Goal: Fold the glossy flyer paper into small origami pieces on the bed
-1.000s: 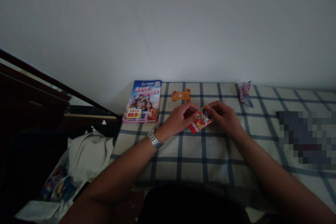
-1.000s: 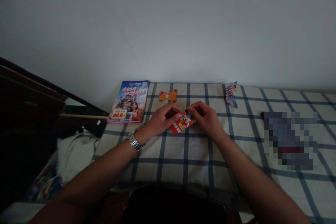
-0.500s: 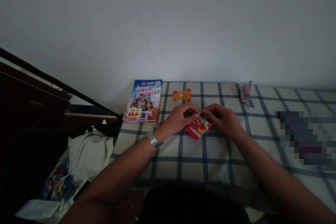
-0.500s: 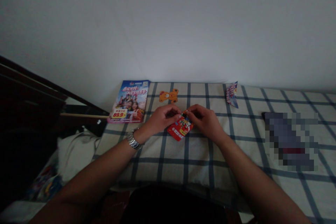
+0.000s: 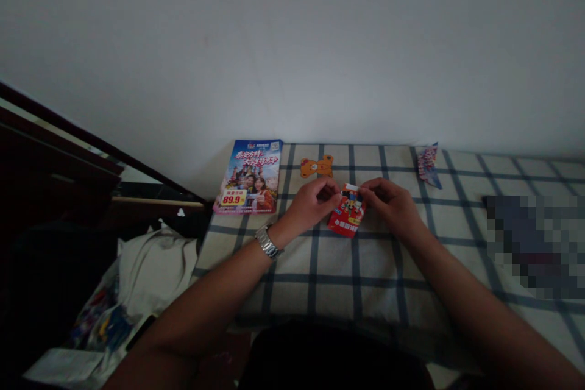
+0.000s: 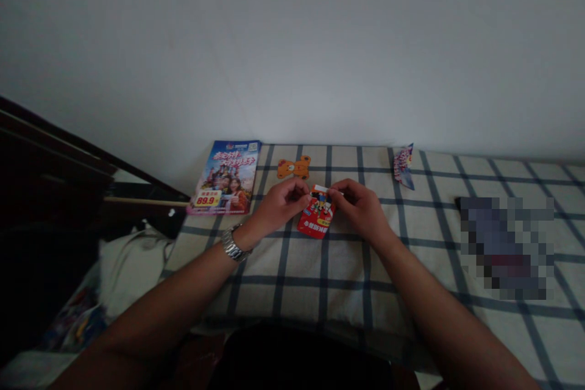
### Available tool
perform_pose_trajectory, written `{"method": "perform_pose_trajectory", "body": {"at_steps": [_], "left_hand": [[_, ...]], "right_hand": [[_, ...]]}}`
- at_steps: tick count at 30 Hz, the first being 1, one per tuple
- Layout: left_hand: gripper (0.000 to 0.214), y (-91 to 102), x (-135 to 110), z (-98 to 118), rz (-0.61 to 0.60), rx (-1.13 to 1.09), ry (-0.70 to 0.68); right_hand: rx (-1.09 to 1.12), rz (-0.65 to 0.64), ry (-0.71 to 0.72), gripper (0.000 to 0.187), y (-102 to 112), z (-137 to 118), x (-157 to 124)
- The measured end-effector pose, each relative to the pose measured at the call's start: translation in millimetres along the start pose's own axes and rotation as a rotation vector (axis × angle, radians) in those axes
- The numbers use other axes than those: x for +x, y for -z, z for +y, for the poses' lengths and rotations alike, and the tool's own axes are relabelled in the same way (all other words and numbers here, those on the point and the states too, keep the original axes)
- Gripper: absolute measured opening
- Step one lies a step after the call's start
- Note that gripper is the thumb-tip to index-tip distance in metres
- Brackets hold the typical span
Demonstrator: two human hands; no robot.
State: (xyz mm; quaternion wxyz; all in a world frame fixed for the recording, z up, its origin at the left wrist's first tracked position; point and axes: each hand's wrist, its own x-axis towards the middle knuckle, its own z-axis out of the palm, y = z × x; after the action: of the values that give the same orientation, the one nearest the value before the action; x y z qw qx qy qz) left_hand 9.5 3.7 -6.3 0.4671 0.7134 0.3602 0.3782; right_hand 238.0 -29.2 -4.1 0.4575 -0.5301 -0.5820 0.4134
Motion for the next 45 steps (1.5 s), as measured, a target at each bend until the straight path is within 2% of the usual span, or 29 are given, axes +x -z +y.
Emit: {"method": "perform_pose_trajectory", "body": {"at_steps": [2,6,9,12,22,27,37,45], "left_hand": [[0.012,-0.8,-0.9,-1.7,-0.005,-0.009,-0.002],[0.026,-1.3,-3.3,0.7,0.001,0.007,-0.040],[0.017,0.2,-4.1,5.0,0.015,0.005,-0.056],[0.016,2.4,-4.0,5.8,0.041,0.024,-0.092],[0.012,3.9,-2.5,4.5,-0.020,0.035,-0.071],[0.010,3.2,-2.8,0.4,0.017,0.050,-0.077],[0.008,5.9,-0.3,-3.6,0.120,0.028,-0.070],[0.008,5.7,0.9,-1.2,0.129,0.020,-0.068]], "right_hand": [[-0.025,-0.009,0.011,0.031,0.3,-0.5,-0.3],[-0.054,-0.015,0.018,0.029,0.6,-2.1,-1.1],[-0.064,-0.038,0.017,0.029,0.4,-4.0,-1.9],[-0.064,-0.070,0.007,0.030,-0.4,-7.1,-2.8],[-0.126,-0.089,0.003,0.030,1.3,-5.3,-3.0],[-0.130,-0.072,0.007,0.034,-0.6,-4.9,-3.0],[0.046,-0.033,-0.055,0.034,-1.3,-7.7,-0.9],[0.134,0.002,-0.137,0.035,-1.5,-6.9,-0.1]]}}
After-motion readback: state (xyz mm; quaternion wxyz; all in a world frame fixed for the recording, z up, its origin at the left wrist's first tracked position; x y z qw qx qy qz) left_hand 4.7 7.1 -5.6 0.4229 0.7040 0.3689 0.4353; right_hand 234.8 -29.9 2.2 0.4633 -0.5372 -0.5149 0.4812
